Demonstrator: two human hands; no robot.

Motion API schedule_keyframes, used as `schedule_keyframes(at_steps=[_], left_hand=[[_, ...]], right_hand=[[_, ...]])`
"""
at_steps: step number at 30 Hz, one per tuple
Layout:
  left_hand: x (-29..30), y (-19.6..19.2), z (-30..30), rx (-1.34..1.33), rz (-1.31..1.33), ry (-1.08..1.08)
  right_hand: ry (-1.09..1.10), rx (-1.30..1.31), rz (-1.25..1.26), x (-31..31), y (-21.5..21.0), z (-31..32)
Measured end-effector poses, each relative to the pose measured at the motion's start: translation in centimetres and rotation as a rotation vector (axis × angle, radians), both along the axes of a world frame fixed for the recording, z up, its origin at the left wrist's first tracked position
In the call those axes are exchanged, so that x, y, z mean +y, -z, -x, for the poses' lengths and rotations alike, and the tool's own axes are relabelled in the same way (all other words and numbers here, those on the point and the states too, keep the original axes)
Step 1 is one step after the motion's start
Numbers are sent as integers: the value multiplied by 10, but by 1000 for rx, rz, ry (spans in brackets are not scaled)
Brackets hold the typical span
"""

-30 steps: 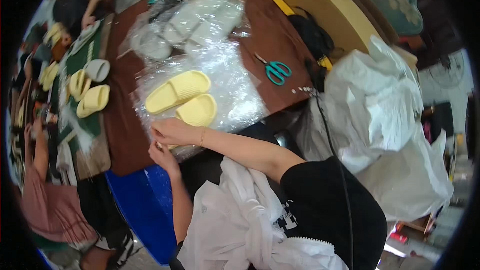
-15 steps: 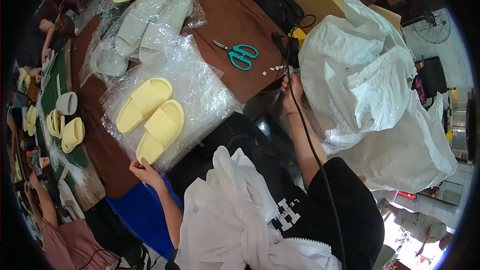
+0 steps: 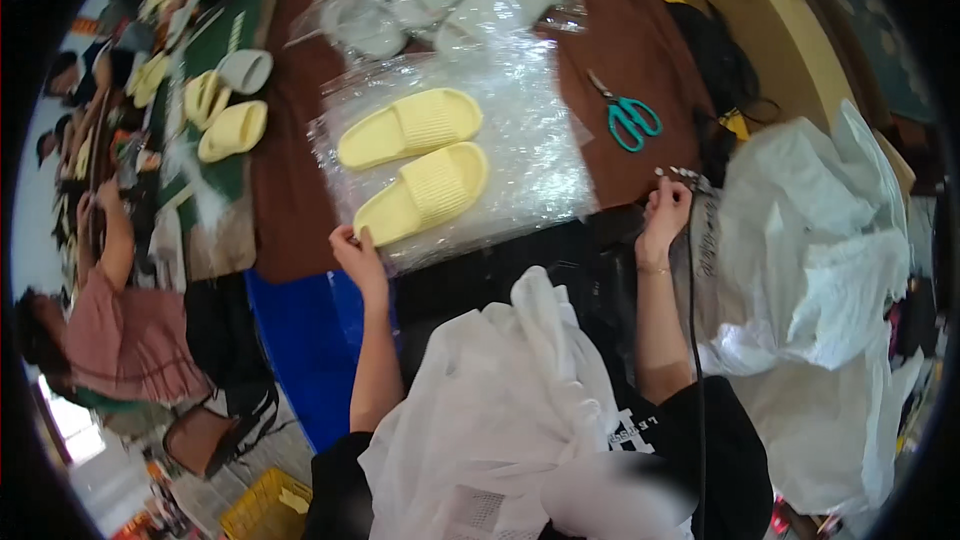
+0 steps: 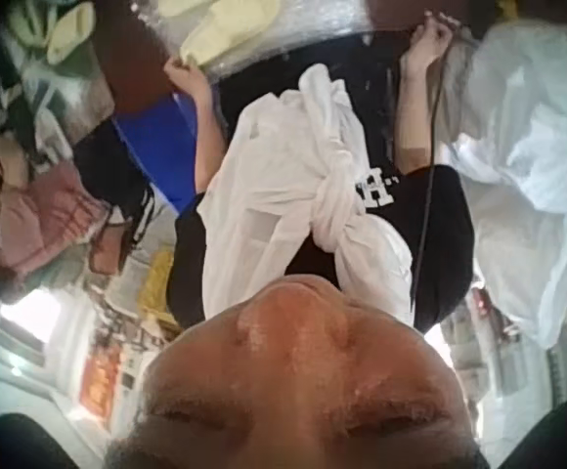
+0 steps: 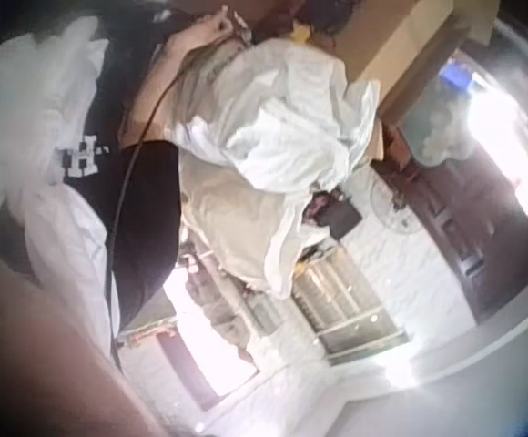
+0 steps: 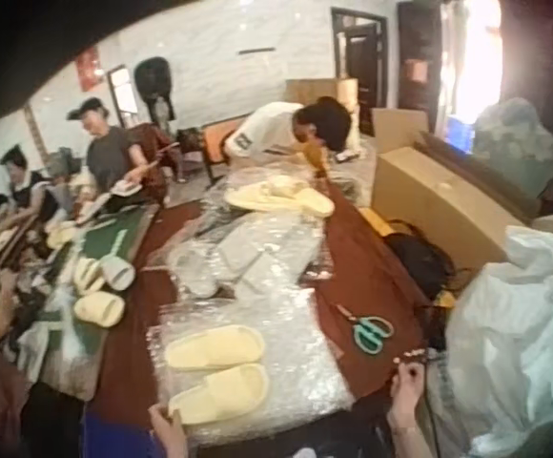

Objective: The person trims slippers using scissors and packs the slippers into plastic bags by hand.

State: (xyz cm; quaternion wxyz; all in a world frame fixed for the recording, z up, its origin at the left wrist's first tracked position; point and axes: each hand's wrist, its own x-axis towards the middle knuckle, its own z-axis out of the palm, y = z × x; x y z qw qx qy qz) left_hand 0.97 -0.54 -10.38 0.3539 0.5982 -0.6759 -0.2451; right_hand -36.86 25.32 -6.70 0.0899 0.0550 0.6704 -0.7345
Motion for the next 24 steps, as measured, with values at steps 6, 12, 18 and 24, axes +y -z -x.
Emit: schedule_keyframes(at_steps=[6,12,18,24], left_hand=[[7,-32,14,-132,56,-14],[3,-60,64,2,201,338],[-24,-77,114,281,-85,299],[-38,-34,108,244,-85,165]], right_hand=[[-541,902,-617,-88,-37,-29],[-322,1024,-963,-91,-19,22],[-531,1050,-1155,-81,-29,42],[-663,1034,-1085,-76,-27,61]])
